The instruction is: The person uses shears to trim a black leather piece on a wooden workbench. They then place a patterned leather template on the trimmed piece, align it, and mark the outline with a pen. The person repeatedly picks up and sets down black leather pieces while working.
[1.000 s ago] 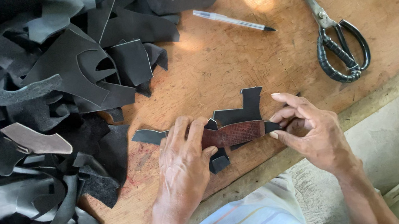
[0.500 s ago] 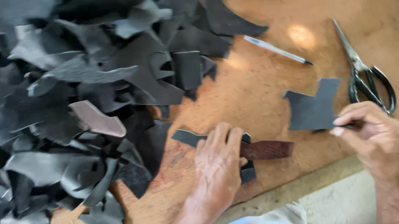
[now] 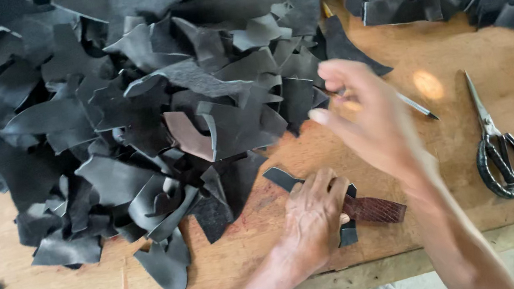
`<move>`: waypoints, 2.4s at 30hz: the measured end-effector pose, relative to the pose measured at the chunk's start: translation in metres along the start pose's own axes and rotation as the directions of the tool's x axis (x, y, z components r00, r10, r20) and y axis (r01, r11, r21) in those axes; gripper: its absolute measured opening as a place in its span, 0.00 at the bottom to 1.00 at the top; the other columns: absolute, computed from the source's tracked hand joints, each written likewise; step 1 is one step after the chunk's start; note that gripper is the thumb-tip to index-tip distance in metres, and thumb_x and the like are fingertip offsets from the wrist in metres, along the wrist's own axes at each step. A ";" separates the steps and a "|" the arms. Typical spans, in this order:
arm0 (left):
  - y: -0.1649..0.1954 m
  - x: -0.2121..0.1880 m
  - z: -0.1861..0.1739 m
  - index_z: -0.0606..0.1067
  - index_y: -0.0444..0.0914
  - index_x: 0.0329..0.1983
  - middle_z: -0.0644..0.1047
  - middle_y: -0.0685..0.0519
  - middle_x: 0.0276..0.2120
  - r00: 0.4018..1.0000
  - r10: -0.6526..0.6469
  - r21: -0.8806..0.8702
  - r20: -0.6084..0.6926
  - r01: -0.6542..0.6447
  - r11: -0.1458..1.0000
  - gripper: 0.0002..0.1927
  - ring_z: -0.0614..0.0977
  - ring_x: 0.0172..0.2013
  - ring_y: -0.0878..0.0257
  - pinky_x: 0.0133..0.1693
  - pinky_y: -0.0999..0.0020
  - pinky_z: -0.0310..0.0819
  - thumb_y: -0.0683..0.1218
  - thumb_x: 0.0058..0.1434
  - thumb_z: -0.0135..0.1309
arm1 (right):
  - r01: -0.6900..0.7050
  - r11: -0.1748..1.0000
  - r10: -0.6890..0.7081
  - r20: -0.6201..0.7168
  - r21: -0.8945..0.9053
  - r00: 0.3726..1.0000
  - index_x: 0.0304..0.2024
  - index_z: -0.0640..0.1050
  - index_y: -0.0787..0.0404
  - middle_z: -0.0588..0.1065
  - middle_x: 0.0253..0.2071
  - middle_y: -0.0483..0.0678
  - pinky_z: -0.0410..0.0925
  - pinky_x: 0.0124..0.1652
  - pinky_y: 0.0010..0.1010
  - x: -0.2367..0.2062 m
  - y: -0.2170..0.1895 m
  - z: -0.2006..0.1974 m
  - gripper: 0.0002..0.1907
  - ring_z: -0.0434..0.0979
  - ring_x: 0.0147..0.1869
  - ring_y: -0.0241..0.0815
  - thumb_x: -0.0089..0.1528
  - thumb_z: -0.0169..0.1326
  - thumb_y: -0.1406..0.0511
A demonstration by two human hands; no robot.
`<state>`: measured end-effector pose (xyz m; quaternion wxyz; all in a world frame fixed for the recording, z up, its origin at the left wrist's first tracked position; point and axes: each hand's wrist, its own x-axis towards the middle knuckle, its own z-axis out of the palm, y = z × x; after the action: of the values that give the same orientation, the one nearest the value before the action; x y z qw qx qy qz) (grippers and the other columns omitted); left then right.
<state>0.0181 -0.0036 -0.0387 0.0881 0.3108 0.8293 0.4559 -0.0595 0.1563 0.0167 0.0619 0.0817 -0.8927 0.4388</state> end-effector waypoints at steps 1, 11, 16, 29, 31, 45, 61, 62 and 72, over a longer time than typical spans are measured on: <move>0.000 0.000 0.002 0.71 0.35 0.44 0.70 0.44 0.43 1.000 0.000 0.009 -0.002 0.000 1.000 0.22 0.75 0.46 0.46 0.41 0.50 0.66 0.37 0.46 0.65 | 0.068 0.971 -0.071 -0.003 -0.231 0.998 0.63 0.71 0.68 0.72 0.61 0.55 0.71 0.56 0.38 0.013 0.004 0.014 0.36 0.75 0.61 0.48 0.55 0.70 0.67; -0.006 -0.003 0.008 0.72 0.37 0.46 0.71 0.45 0.45 0.997 0.044 0.003 -0.060 -0.043 0.999 0.20 0.76 0.47 0.47 0.45 0.52 0.67 0.35 0.49 0.60 | -0.352 0.935 0.352 -0.013 -0.025 0.936 0.47 0.84 0.63 0.80 0.36 0.44 0.66 0.37 0.24 0.017 0.047 -0.003 0.11 0.73 0.37 0.32 0.62 0.63 0.69; -0.004 -0.003 0.004 0.71 0.35 0.47 0.71 0.44 0.44 0.996 0.055 -0.041 -0.072 -0.058 0.997 0.24 0.76 0.46 0.47 0.43 0.52 0.66 0.36 0.45 0.61 | -0.287 0.943 0.298 -0.042 0.170 0.954 0.50 0.82 0.64 0.80 0.45 0.43 0.69 0.47 0.19 -0.004 0.060 -0.045 0.11 0.76 0.46 0.28 0.65 0.56 0.71; -0.001 0.000 0.008 0.71 0.34 0.44 0.69 0.43 0.44 0.998 0.026 -0.010 -0.065 -0.026 1.000 0.21 0.74 0.46 0.46 0.42 0.51 0.65 0.36 0.45 0.59 | -0.293 0.884 0.357 0.124 -0.363 0.926 0.44 0.81 0.66 0.77 0.34 0.45 0.67 0.36 0.28 -0.040 0.077 -0.032 0.13 0.72 0.34 0.34 0.58 0.66 0.67; -0.001 0.000 0.009 0.71 0.34 0.46 0.69 0.43 0.44 1.000 0.020 0.034 -0.023 -0.019 0.999 0.23 0.75 0.46 0.47 0.42 0.53 0.66 0.35 0.44 0.58 | -0.299 0.935 0.336 0.212 -0.188 0.918 0.46 0.81 0.66 0.77 0.35 0.44 0.67 0.37 0.27 -0.033 0.067 -0.030 0.13 0.71 0.37 0.32 0.61 0.64 0.67; -0.002 0.005 0.021 0.73 0.34 0.43 0.72 0.44 0.44 0.995 -0.009 0.104 0.096 -0.002 0.995 0.23 0.76 0.47 0.48 0.43 0.54 0.69 0.37 0.41 0.60 | 0.388 0.921 -0.371 0.371 0.032 0.851 0.47 0.82 0.59 0.81 0.42 0.46 0.74 0.41 0.25 0.040 -0.104 0.078 0.08 0.83 0.43 0.38 0.65 0.61 0.69; -0.011 0.006 0.037 0.74 0.34 0.44 0.75 0.44 0.41 0.997 0.045 0.079 -0.058 -0.041 0.996 0.21 0.79 0.45 0.49 0.44 0.54 0.72 0.40 0.44 0.58 | -0.159 0.976 0.032 0.625 0.148 0.780 0.52 0.76 0.64 0.81 0.39 0.44 0.76 0.38 0.26 0.112 -0.085 0.130 0.11 0.81 0.38 0.34 0.67 0.54 0.68; -0.009 0.006 0.036 0.73 0.32 0.46 0.74 0.43 0.44 0.994 0.031 0.084 -0.105 -0.022 0.996 0.25 0.78 0.45 0.50 0.42 0.55 0.71 0.40 0.42 0.58 | -0.100 0.980 -0.031 0.630 0.172 0.776 0.50 0.77 0.66 0.80 0.39 0.44 0.75 0.40 0.25 0.113 -0.080 0.126 0.09 0.81 0.40 0.32 0.69 0.53 0.68; -0.007 0.006 0.032 0.72 0.34 0.51 0.72 0.41 0.51 1.000 0.012 0.095 -0.011 -0.011 0.995 0.27 0.76 0.50 0.48 0.49 0.52 0.70 0.40 0.43 0.58 | -0.082 0.990 -0.002 0.583 0.118 0.812 0.47 0.76 0.66 0.80 0.40 0.47 0.76 0.42 0.26 0.102 -0.082 0.124 0.10 0.82 0.42 0.36 0.67 0.56 0.65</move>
<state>0.0237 0.0202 -0.0619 0.0659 0.3166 0.8488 0.4184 -0.1478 -0.0008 0.0230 -0.2289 0.1971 -0.8381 0.4542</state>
